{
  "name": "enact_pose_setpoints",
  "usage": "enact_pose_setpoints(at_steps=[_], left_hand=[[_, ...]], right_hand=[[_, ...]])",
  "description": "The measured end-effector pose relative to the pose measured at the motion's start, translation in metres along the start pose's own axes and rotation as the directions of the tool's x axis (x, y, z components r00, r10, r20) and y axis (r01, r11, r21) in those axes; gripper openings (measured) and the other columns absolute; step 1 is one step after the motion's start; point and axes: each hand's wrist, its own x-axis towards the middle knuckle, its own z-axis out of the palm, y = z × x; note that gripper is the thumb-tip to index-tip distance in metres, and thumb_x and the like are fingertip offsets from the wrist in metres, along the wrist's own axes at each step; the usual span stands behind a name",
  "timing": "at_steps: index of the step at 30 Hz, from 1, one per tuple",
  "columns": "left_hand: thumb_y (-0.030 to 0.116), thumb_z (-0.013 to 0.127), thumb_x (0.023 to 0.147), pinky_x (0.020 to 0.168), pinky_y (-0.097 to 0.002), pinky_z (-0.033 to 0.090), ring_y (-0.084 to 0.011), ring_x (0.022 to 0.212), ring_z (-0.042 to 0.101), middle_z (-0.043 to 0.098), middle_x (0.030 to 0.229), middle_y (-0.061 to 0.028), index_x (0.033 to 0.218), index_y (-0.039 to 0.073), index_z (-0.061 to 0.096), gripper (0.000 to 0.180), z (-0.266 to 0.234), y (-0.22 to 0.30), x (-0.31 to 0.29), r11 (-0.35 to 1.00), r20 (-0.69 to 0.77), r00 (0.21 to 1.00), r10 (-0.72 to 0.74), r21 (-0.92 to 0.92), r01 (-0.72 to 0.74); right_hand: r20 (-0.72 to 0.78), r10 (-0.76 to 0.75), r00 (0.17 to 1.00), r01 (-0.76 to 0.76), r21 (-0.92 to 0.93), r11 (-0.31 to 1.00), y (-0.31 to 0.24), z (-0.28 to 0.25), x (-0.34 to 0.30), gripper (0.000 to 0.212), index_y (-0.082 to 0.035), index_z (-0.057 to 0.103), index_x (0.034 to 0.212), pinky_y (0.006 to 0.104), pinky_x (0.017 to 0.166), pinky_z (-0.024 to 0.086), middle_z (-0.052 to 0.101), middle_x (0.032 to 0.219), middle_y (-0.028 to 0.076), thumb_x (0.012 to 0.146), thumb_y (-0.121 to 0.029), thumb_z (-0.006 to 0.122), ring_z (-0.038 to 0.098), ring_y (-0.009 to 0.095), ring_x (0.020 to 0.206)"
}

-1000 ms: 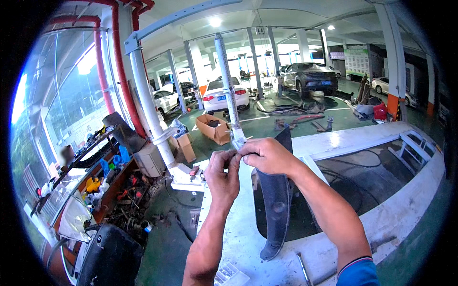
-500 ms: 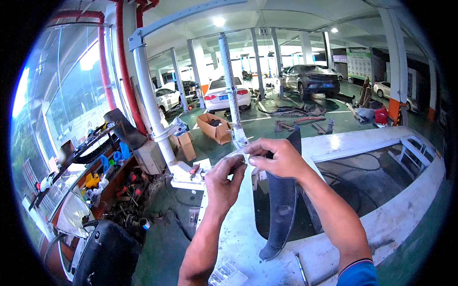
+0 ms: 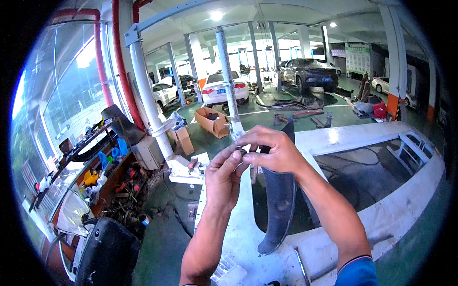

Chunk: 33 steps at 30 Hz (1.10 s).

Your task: The person assembles small fasteners and clips, then attaches a black plastic trim piece to a white car body panel. They use a hammer to tap the trim into place and continue securing it with additional fasteners.

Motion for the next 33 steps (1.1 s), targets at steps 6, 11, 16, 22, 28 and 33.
enact_pose_setpoints(at_steps=[6, 11, 16, 22, 28, 33], left_hand=[[0.023, 0.053, 0.101, 0.098, -0.0363, 0.047, -0.0173, 0.108, 0.063, 0.067, 0.115, -0.0085, 0.121, 0.004, 0.061, 0.029, 0.002, -0.015, -0.003, 0.979, 0.045, 0.993, -0.11, -0.165, 0.116], [0.036, 0.076, 0.085, 0.114, -0.044, 0.031, -0.0335, 0.137, 0.042, 0.042, 0.147, -0.0227, 0.155, 0.0, 0.015, 0.1, 0.009, -0.045, -0.048, 0.899, 0.111, 0.972, 0.209, 0.369, -0.235], [0.014, 0.088, 0.068, 0.114, -0.0427, 0.029, -0.0299, 0.134, 0.039, 0.039, 0.144, -0.0231, 0.152, -0.002, 0.014, 0.113, -0.002, -0.147, -0.117, 0.64, 0.003, 0.998, 0.07, 0.767, -0.047], [0.004, 0.064, 0.086, 0.106, -0.038, 0.036, -0.0247, 0.119, 0.05, 0.053, 0.131, -0.0158, 0.14, -0.004, 0.041, 0.059, -0.032, -0.17, -0.121, 0.814, -0.143, 0.977, 0.16, 0.579, -0.049], [0.017, 0.064, 0.088, 0.101, -0.0382, 0.04, -0.025, 0.113, 0.054, 0.058, 0.125, -0.0127, 0.133, -0.004, 0.051, 0.052, -0.113, -0.134, -0.115, 0.838, -0.307, 0.944, 0.12, 0.541, 0.069], [0.024, 0.065, 0.09, 0.102, -0.0411, 0.043, -0.0279, 0.116, 0.055, 0.058, 0.128, -0.0158, 0.136, -0.006, 0.048, 0.057, -0.136, -0.126, -0.119, 0.929, -0.411, 0.908, 0.085, 0.362, 0.077]], right_hand=[[-0.083, -0.051, 0.995, 0.034, -0.198, 0.98, 0.013, 0.003, -0.007, 0.025, -0.006, 0.074, 0.103, 0.0331, 0.083, 0.053, 0.069, 0.098, 0.009, 0.078, -0.011, 0.076, 0.068, 0.022, 0.094], [-0.371, -0.058, 0.927, -0.067, -0.314, 0.947, 0.025, 0.02, -0.018, 0.018, -0.009, 0.069, 0.096, 0.0365, 0.065, 0.055, 0.069, 0.086, 0.01, 0.083, -0.021, 0.071, 0.07, 0.027, 0.072], [-0.491, -0.115, 0.864, -0.177, -0.507, 0.843, 0.015, 0.032, -0.019, 0.012, -0.011, 0.065, 0.088, 0.0411, 0.06, 0.054, 0.068, 0.077, 0.012, 0.081, -0.019, 0.07, 0.068, 0.033, 0.068], [-0.639, -0.063, 0.767, -0.06, -0.169, 0.984, -0.008, -0.008, -0.036, 0.017, -0.004, 0.068, 0.103, 0.0304, 0.066, 0.054, 0.07, 0.086, 0.009, 0.091, -0.016, 0.066, 0.067, 0.016, 0.074], [-0.667, 0.311, 0.677, -0.354, 0.076, 0.932, -0.023, -0.047, -0.173, 0.023, 0.0, 0.068, 0.11, 0.0243, 0.075, 0.051, 0.07, 0.094, 0.005, 0.09, -0.013, 0.07, 0.063, 0.009, 0.084], [-0.588, 0.741, 0.324, -0.704, 0.373, 0.604, 0.009, -0.011, -0.364, 0.027, 0.003, 0.066, 0.113, 0.0273, 0.077, 0.053, 0.069, 0.095, 0.008, 0.09, -0.011, 0.069, 0.066, 0.013, 0.085]])
